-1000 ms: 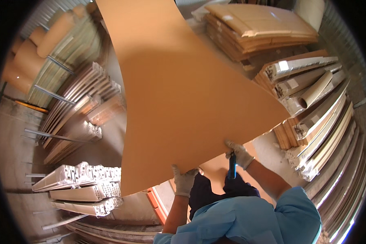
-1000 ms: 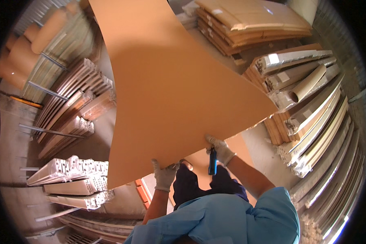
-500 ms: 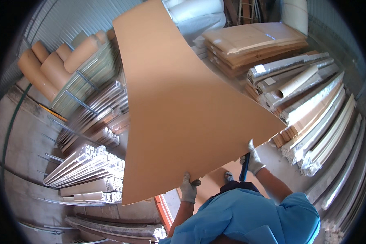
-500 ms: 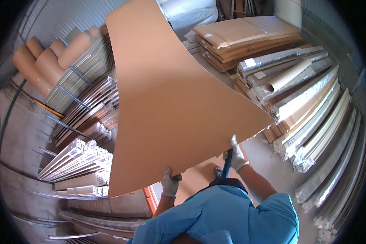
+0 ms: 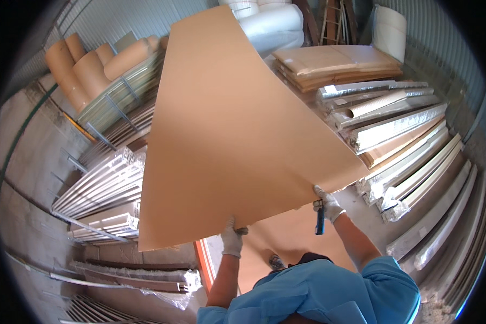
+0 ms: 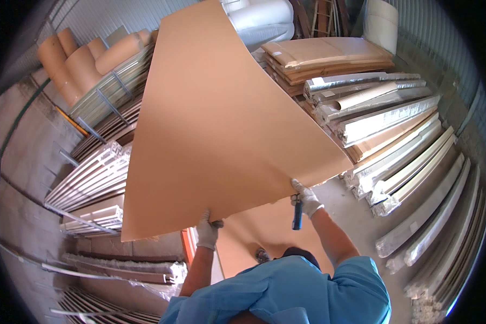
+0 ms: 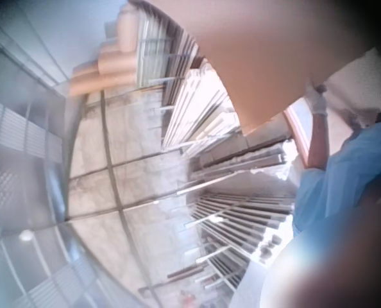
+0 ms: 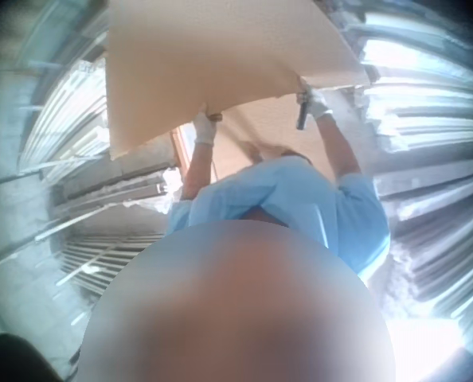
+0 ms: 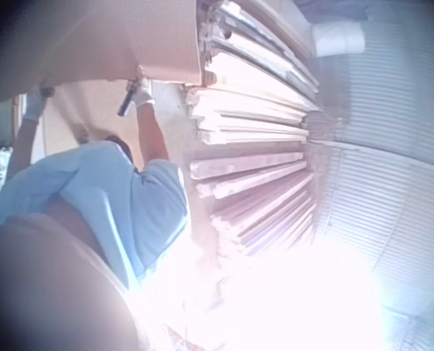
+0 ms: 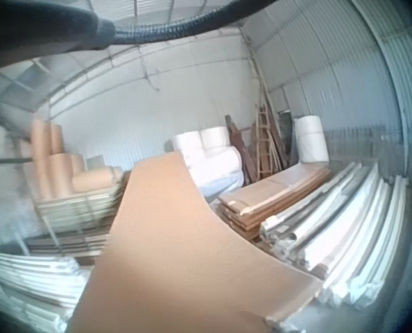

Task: The person uses a utility knife to cut a large sheet of brown cardboard on the floor. They repeatedly position the sheet, score it, and tear it into smaller pieces, then stack the cut pieces.

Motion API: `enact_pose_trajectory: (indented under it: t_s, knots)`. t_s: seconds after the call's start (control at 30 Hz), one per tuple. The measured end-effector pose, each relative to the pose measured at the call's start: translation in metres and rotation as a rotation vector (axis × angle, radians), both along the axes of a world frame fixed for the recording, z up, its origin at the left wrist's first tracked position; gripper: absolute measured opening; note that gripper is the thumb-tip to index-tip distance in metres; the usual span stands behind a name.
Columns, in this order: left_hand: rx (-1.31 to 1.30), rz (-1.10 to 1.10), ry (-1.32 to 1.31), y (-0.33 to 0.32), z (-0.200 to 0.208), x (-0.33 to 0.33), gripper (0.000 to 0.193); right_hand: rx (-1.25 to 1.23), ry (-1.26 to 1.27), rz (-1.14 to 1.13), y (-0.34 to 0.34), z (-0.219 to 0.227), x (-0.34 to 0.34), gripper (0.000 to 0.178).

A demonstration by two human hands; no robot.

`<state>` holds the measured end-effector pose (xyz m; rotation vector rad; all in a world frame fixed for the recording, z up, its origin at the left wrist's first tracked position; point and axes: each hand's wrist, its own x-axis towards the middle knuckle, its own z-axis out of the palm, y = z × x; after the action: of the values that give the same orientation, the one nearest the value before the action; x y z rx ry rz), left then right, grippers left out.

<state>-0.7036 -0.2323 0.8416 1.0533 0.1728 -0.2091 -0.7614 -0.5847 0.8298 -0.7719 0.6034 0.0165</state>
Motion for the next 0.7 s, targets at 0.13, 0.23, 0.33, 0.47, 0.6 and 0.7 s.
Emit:
enact_pose_trajectory:
  t_s: [0.13, 0.23, 0.33, 0.47, 0.6, 0.7]
  knots:
    - [0.022, 0.060, -0.133, 0.010, 0.013, -0.057, 0.030, -0.026, -0.042, -0.019, 0.018, 0.011, -0.059, 0.025]
    - [0.004, -0.023, -0.134, 0.004, 0.026, -0.101, 0.030, -0.082, -0.096, -0.011, 0.009, 0.024, -0.107, 0.028]
    - [0.004, 0.059, -0.141, -0.015, 0.036, -0.154, 0.030, -0.085, -0.168, 0.024, -0.008, 0.037, -0.161, 0.027]
    - [-0.016, 0.065, -0.114, -0.021, 0.049, -0.227, 0.032, -0.085, -0.102, 0.006, -0.015, 0.049, -0.230, 0.035]
    - [-0.025, 0.038, -0.170, -0.009, 0.037, -0.314, 0.037, -0.120, -0.100, -0.004, 0.000, 0.038, -0.321, 0.034]
    - [-0.039, -0.020, -0.117, 0.014, 0.014, -0.385, 0.034, -0.169, -0.124, -0.036, 0.019, 0.023, -0.394, 0.034]
